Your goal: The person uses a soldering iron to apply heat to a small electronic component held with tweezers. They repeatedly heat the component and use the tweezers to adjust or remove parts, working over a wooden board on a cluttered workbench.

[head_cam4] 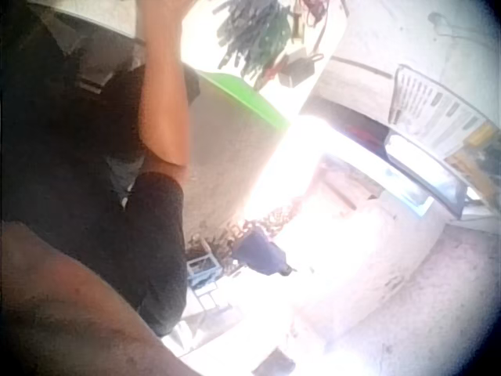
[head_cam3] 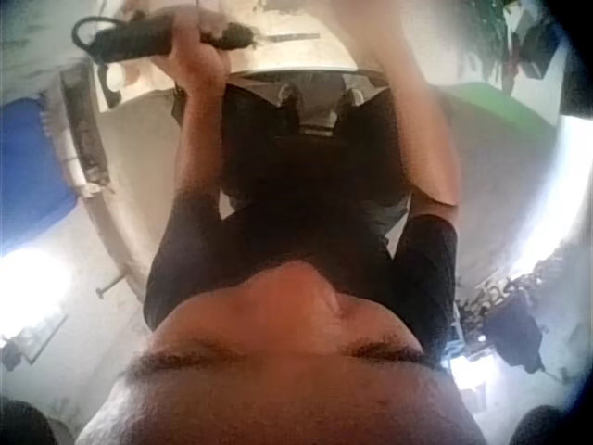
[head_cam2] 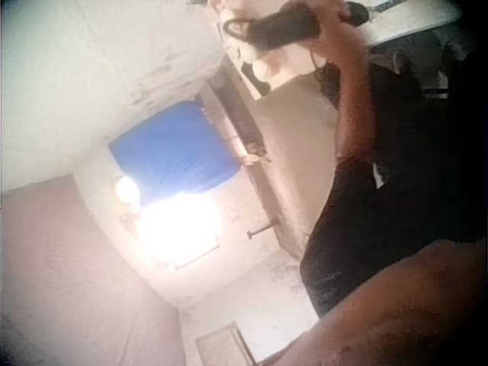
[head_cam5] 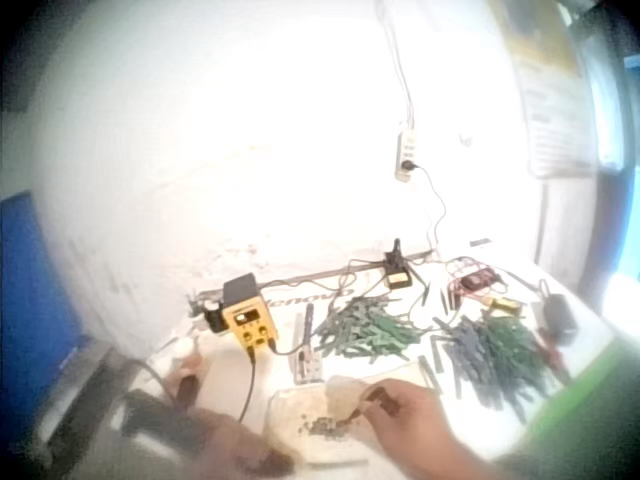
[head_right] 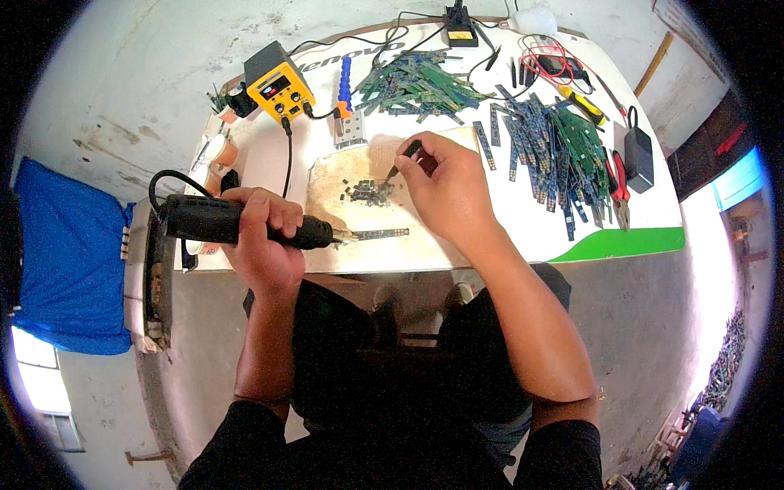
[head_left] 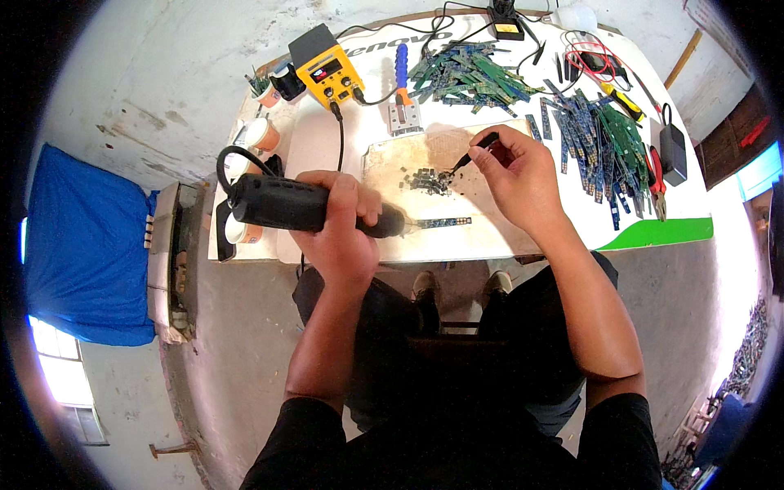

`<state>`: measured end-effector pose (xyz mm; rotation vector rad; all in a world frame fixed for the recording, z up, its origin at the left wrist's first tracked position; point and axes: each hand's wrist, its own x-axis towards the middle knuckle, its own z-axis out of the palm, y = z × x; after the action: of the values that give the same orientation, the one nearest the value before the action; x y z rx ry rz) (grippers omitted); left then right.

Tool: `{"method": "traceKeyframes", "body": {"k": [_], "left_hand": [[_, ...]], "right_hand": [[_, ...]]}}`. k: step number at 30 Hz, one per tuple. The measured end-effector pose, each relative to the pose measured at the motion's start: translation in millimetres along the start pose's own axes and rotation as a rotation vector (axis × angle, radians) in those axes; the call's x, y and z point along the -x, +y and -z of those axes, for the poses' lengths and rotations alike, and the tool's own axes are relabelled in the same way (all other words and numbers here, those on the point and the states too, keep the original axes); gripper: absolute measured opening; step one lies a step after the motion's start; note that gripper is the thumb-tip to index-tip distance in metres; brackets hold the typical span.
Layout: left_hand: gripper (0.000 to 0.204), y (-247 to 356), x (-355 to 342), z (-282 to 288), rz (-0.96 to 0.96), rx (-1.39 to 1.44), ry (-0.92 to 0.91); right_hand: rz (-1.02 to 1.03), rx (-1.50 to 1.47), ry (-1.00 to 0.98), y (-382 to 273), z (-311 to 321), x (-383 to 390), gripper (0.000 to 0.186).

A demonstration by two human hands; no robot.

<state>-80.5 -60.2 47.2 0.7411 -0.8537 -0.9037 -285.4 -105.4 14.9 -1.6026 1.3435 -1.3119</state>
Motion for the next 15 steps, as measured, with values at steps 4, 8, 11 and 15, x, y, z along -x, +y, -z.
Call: {"method": "traceKeyframes", "body": {"k": [4, 8, 11, 15], "left_hand": [[0.014, 0, 2, -9, 0.003, -0.021, -0.042], [0.013, -3, 4, -14, 0.009, -0.033, -0.058], [0.014, -4, 4, -12, -0.018, -0.032, -0.064], [0.014, 0, 2, -11, -0.01, -0.017, -0.039]], "right_hand": [[-0.006, 0.016, -0.031, 0, 0, 1, 0.011], [0.029, 0.031, -0.238, -6, 2, 7, 0.01], [-0.011, 0.014, -0.363, -16, 1, 12, 0.007], [0.045, 0.095, -0.465, -18, 3, 12, 0.007]]}}
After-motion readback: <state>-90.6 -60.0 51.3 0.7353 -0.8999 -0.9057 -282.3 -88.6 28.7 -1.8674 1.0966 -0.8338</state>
